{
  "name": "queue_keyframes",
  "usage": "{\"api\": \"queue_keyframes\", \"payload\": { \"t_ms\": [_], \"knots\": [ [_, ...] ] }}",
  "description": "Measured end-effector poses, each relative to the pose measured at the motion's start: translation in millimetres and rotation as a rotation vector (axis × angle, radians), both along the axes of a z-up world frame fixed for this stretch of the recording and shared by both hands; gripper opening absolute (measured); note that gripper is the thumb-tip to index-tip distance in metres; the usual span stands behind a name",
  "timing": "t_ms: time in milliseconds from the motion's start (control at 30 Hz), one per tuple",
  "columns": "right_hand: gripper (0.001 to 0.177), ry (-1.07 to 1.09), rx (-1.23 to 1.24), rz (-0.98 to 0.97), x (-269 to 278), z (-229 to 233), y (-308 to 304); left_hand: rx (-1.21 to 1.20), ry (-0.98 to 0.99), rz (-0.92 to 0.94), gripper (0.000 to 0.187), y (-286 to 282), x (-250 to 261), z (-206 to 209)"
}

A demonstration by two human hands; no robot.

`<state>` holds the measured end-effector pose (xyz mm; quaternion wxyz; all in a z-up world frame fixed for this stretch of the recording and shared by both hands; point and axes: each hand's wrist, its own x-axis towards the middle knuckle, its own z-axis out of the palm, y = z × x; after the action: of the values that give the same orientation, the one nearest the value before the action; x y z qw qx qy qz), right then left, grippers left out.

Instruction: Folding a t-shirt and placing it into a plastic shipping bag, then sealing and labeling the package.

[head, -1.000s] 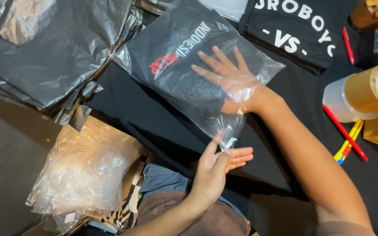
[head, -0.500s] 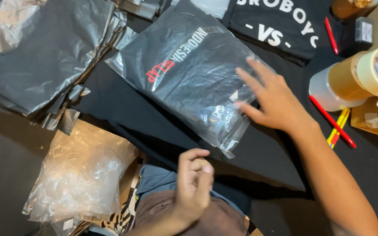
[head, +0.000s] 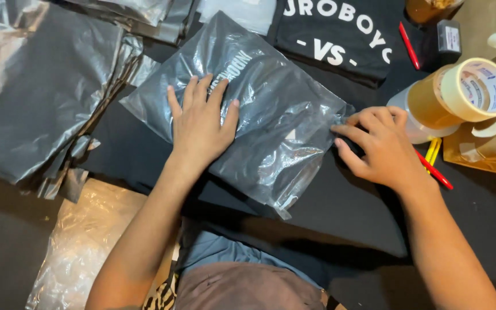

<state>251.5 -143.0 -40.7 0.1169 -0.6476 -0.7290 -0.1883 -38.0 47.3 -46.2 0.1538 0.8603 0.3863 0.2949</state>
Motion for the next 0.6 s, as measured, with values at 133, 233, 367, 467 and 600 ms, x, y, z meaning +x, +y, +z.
{"api": "queue_keyframes", "payload": {
  "t_ms": [133,233,367,467,600],
  "knots": [
    [0.035,0.08,-0.09,-0.015,-3.7,2.2,0.1,0.009,0.035,-0.02,0.048,-11.1,0.1,6.7],
    [0.048,0.099,-0.153,0.007,-11.3,6.6,5.0,0.097,-0.039,-0.095,0.042,-30.4,0.8,22.7],
    [0.033,0.14,-0.226,0.021,-10.8,16.0,3.9,0.072,0.017,-0.183,0.049,-45.3,0.1,14.7],
    [0.022,0.166,-0.26,0.015,-7.2,19.8,-2.7,0.131,0.087,-0.168,0.051,-47.1,2.3,4.9],
    [0.015,0.202,-0.2,0.041,-7.3,17.5,-7.2,0.127,0.11,-0.225,0.056,-38.0,7.6,1.6]
  ]
}}
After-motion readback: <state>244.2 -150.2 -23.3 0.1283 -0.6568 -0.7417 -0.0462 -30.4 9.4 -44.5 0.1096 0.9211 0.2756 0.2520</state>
